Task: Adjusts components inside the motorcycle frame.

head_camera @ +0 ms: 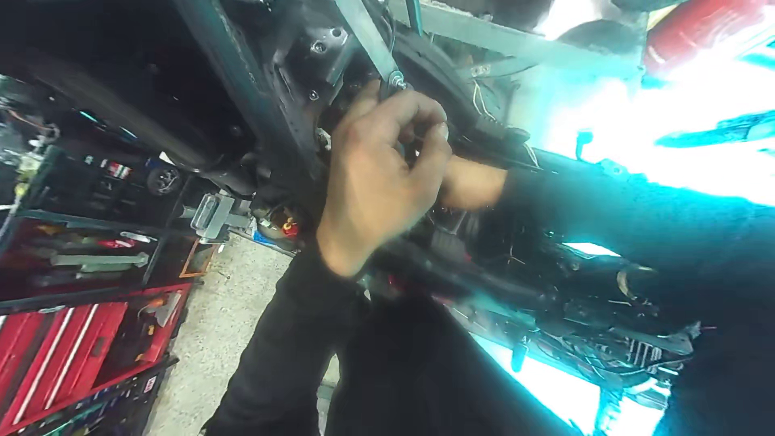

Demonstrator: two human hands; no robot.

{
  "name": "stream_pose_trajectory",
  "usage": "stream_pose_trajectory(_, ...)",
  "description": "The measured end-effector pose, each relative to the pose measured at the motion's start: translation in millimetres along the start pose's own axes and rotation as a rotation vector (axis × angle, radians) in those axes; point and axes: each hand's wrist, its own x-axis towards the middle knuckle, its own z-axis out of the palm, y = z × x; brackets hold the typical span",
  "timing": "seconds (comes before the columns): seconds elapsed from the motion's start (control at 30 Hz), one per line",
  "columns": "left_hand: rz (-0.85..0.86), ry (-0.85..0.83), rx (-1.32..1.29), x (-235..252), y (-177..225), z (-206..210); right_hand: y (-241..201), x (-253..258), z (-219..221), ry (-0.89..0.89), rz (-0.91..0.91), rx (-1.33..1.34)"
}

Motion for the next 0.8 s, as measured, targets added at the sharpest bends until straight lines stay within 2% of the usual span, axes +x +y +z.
stream_pose_trajectory(0.07,-0.004,0.003,-0.011,0,1,0,24,6,22,0.092,-0.081,-0.042)
stream_pose_trajectory(0.17,0.004,0.002,-0.026,-1,0,1,33,17,35,0.065,-0.018,-0.176)
stream_pose_trajectory(0.23,0.007,-0.006,-0.02,-2,0,1,30,21,33,0.032,-0.01,-0.213)
stream_pose_trajectory(0.4,0.021,-0.01,-0.017,-2,-1,0,35,28,16,-0.057,-0.172,-0.249)
stream_pose_trajectory(0.53,0.024,-0.011,-0.006,-2,-1,1,24,28,12,-0.079,-0.097,-0.316)
stream_pose_trajectory(0.67,0.027,-0.03,-0.017,-3,-1,0,25,27,6,-0.117,-0.152,-0.334)
stream_pose_trajectory(0.8,0.102,0.021,-0.012,5,-13,9,22,30,10,-0.099,-0.096,-0.297)
